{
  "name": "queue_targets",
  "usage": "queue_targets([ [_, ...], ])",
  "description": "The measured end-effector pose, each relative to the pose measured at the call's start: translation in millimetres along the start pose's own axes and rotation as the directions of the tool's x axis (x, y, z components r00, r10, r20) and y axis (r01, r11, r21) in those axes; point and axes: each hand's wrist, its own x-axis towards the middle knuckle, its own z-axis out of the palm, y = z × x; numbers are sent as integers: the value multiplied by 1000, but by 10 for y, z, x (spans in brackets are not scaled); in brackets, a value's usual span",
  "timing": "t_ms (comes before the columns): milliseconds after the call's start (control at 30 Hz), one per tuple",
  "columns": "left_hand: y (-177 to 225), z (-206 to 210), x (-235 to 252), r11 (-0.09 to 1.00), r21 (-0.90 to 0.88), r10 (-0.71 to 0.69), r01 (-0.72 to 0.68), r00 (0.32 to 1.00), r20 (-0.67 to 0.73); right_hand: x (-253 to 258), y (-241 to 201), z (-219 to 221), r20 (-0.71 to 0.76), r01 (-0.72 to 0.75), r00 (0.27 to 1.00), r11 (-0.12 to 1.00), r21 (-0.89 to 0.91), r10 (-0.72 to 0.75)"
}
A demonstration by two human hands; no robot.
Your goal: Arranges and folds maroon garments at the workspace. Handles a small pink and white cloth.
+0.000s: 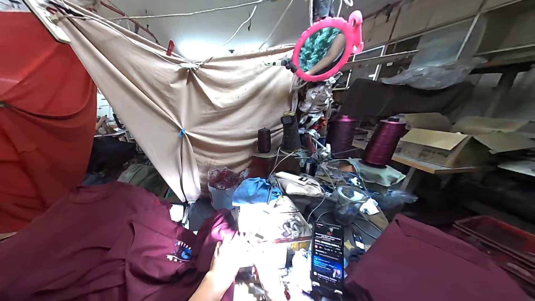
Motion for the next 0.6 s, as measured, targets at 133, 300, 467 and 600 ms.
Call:
queue_targets([
  [133, 21, -43, -111, 996, -84, -11, 6, 998, -61, -238, -94, -15, -38, 45, 998, 999, 10, -45],
  [300, -50, 122, -466, 987, -93, 105, -129, 969, -224, -254, -99, -67, -74, 180, 974, 932, -315, -213],
  [467, 92, 25, -916, 977, -118, 158, -177, 975, -154, -412, -129, -222, 305, 413, 904, 799, -436, -300],
  [600, 220, -4, -1080, 959, -193, 187, -206, 976, -112, -442, -181, -335, 244, 294, 952, 762, -576, -183],
])
